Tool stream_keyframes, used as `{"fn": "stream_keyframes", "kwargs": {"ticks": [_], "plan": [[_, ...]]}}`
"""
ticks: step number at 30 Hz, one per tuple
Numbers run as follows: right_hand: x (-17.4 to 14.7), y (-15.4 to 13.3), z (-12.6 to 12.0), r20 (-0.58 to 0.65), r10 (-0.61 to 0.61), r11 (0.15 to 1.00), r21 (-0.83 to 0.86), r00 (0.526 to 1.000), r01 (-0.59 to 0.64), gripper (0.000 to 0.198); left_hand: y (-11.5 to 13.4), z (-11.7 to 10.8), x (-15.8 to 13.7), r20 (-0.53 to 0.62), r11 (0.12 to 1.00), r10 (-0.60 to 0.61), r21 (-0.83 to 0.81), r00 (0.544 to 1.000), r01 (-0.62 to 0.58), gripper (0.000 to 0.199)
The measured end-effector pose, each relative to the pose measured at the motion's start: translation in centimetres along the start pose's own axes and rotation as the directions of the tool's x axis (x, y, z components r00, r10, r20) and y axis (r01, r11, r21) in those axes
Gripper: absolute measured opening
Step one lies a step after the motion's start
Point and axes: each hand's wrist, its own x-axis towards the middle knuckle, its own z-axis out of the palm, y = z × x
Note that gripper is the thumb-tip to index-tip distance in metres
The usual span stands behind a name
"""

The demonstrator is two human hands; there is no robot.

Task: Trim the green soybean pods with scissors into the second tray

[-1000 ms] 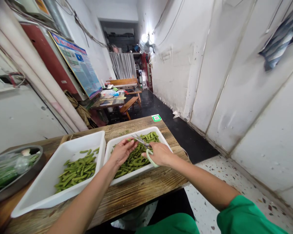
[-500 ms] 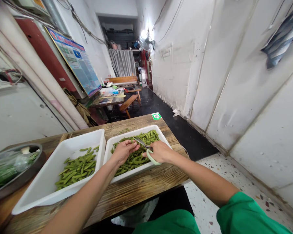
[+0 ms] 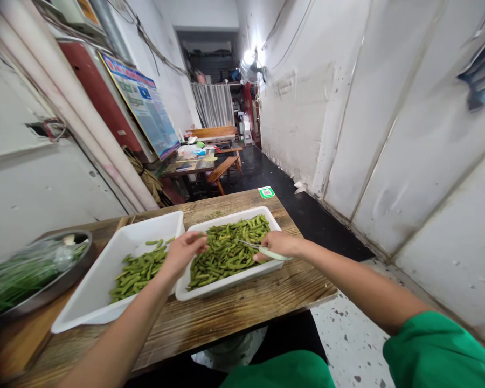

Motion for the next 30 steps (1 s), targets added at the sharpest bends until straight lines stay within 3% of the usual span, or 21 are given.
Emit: {"fn": "stream_keyframes", "kwargs": {"ticks": [1, 2, 4, 6, 8, 10, 11, 13, 16, 19, 25, 28, 30], "plan": [[0.2, 0.4, 0.1, -0.057, -0.011, 0.999, -0.037, 0.998, 0.009, 0.047, 0.2, -1.9, 0.2, -0.155, 0.965, 0.140, 0.244, 0.978, -0.100, 0.020], [0.4, 0.8, 0.2, -0.115, -0.014, 0.998, -0.063, 0.993, 0.006, 0.047, 0.5, -3.6, 0.3, -0.273, 0.865, 0.273, 0.489, 0.923, -0.111, 0.026], [0.8, 1.5, 0.6, -0.224, -0.014, 0.997, -0.081, 0.974, -0.005, 0.046, 1.0, -5.9, 0.5, -0.342, 0.620, 0.411, 0.784, 0.845, 0.015, 0.035], [1.2, 1.8, 1.0, -0.309, -0.020, 0.998, -0.063, 0.951, 0.001, 0.046, 1.6, -5.9, 0.8, -0.279, 0.454, 0.417, 0.888, 0.865, 0.067, 0.040], [1.4, 1.9, 1.3, -0.358, -0.030, 0.999, -0.028, 0.933, 0.022, 0.046, 2.1, -3.7, 1.4, -0.120, 0.418, 0.315, 0.908, 0.941, -0.024, 0.036], [1.5, 1.9, 1.8, -0.396, -0.030, 0.999, 0.003, 0.918, 0.034, 0.045, 2.3, -0.4, 2.4, 0.066, 0.449, 0.169, 0.883, 0.983, -0.136, 0.027], [1.6, 1.8, 2.1, -0.425, -0.023, 0.999, 0.012, 0.905, 0.031, 0.044, 2.2, 1.3, 3.1, 0.131, 0.451, 0.136, 0.874, 0.982, -0.179, 0.027], [1.6, 1.8, 2.7, -0.494, -0.005, 1.000, 0.015, 0.870, 0.014, 0.042, 1.7, 4.1, 4.6, 0.135, 0.450, 0.109, 0.877, 0.985, -0.170, 0.024], [1.6, 1.8, 3.7, -0.589, -0.007, 1.000, 0.004, 0.808, 0.011, 0.041, 0.4, 6.6, 6.5, 0.092, 0.466, 0.114, 0.874, 0.989, -0.135, 0.022], [1.7, 1.9, 4.2, -0.609, 0.011, 1.000, 0.000, 0.793, -0.013, 0.040, -0.9, 7.5, 7.2, 0.055, 0.511, 0.144, 0.851, 0.988, -0.122, 0.020], [2.3, 1.9, 4.2, -0.571, 0.033, 0.999, -0.012, 0.820, -0.048, 0.036, -1.3, 8.0, 6.9, 0.008, 0.684, 0.182, 0.718, 0.983, -0.132, 0.012], [2.2, 1.9, 4.1, -0.568, 0.041, 0.998, -0.020, 0.822, -0.064, 0.038, -0.6, 7.5, 6.4, -0.007, 0.803, 0.210, 0.572, 0.978, -0.168, 0.016], [2.0, 1.6, 4.1, -0.559, 0.032, 0.998, -0.027, 0.828, -0.057, 0.039, -0.2, 7.0, 5.5, 0.015, 0.899, 0.207, 0.391, 0.978, -0.196, 0.021]]}}
